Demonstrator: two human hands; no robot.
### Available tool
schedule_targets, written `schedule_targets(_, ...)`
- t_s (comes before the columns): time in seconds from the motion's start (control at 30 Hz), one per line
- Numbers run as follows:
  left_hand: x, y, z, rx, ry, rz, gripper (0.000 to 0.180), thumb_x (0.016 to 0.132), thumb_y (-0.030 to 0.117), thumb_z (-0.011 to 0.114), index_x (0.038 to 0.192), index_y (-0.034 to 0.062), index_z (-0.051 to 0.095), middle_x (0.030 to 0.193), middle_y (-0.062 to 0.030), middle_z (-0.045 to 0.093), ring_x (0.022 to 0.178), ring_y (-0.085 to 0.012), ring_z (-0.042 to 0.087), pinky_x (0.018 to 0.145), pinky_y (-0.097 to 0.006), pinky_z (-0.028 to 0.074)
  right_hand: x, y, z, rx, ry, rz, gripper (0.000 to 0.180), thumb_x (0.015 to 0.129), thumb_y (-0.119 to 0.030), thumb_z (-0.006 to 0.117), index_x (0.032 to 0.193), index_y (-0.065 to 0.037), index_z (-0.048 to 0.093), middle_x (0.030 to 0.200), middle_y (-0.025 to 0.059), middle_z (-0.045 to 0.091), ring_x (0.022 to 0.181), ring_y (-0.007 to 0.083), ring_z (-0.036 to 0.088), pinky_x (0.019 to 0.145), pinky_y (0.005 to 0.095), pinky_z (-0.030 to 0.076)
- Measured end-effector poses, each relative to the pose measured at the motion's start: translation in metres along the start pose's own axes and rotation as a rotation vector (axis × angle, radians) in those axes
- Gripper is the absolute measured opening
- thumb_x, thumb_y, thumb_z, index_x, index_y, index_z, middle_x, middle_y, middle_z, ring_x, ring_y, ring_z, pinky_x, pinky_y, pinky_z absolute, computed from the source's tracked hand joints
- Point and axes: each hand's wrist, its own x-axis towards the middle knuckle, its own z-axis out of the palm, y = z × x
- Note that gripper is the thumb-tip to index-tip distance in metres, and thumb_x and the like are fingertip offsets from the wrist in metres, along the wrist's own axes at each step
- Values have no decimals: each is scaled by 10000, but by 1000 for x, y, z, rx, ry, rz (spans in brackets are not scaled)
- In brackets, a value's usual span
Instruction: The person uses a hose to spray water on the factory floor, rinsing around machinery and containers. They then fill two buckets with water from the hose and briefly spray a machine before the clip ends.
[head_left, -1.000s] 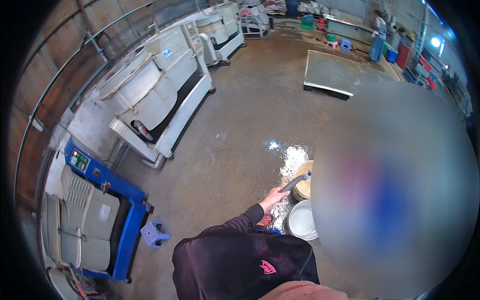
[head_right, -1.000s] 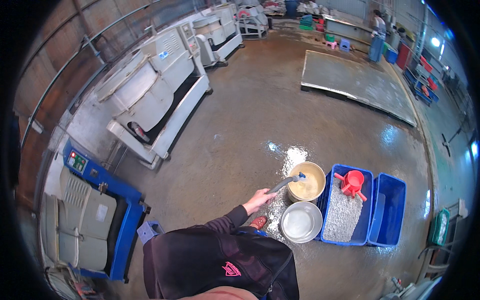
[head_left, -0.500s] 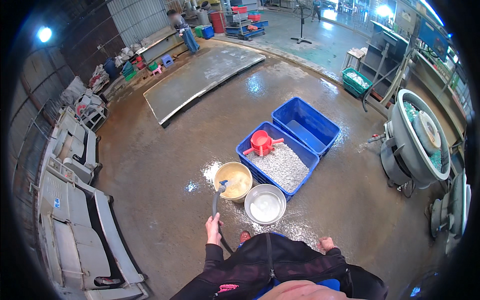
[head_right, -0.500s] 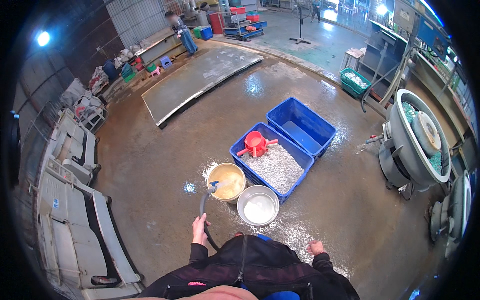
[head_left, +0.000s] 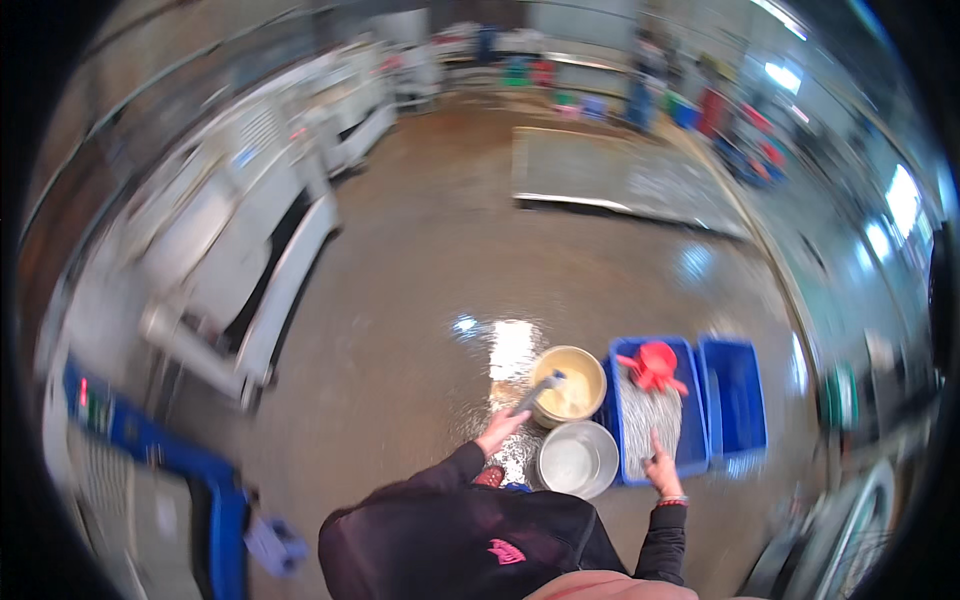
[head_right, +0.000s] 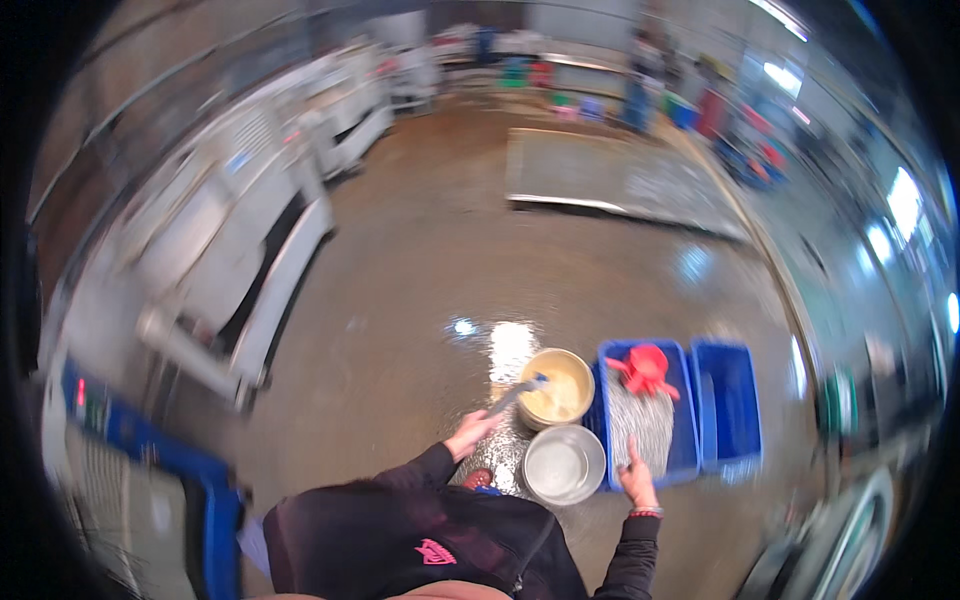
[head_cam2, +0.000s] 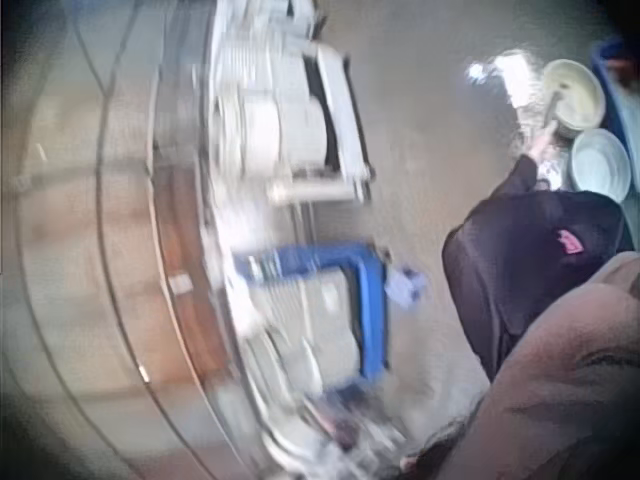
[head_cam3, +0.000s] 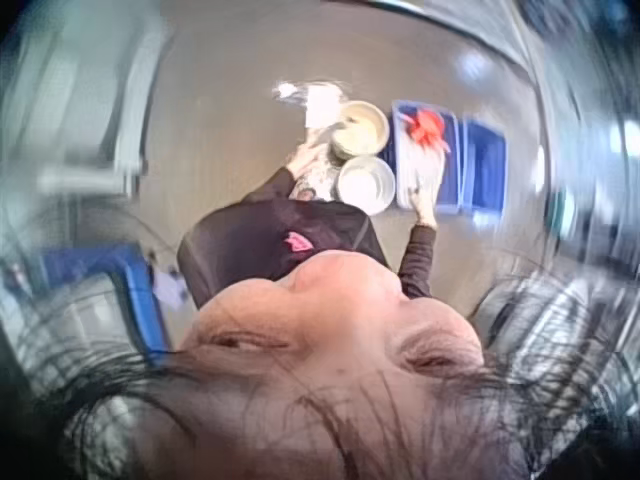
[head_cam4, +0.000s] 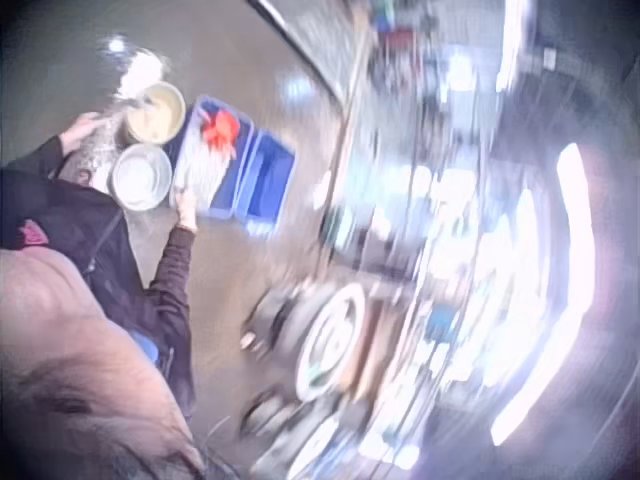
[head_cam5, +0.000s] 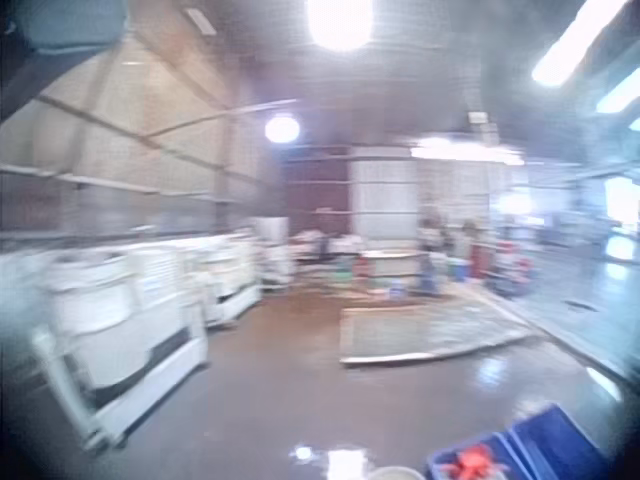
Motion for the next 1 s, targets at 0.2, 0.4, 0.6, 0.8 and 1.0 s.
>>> schedule_targets(0.2,18,-14,4,-219,39,-38,329,838,382,580,783,58,579,574,49,424,483,-52,364,431,-220,293,93,-346,-112,-229,112,-954,844,718,9,502,1423,-175,75,672,217,549,595,313,563,622,415,462)
schedule_targets(0.4,12,-13,8,-306,137,3,282,846,322,583,790,45,596,579,48,446,486,-62,381,440,-229,307,78,-614,-97,-710,213,-1209,821,762,-69,504,1409,-78,-1,793,214,581,695,310,573,658,406,467)
schedule_targets(0.6,6,-10,0,-308,107,11,320,847,356,578,829,36,584,606,41,459,538,-62,415,479,-234,320,103,-727,-85,-930,12,-858,690,863,-157,418,1411,-206,0,691,104,590,513,159,563,455,288,482)
schedule_targets(0.8,12,-12,-13,-295,102,-18,368,833,409,582,868,43,589,616,48,459,544,-57,420,495,-220,327,117,-765,-79,-839,28,-811,715,850,-123,412,1410,-254,-13,667,87,573,442,156,537,405,292,487)
schedule_targets(1.0,16,-7,-16,-334,126,-2,308,850,330,588,848,22,588,584,45,428,502,-49,368,458,-232,290,90,-753,-89,-973,147,-790,755,808,-59,402,1417,-227,-10,742,126,595,503,186,575,461,325,509)
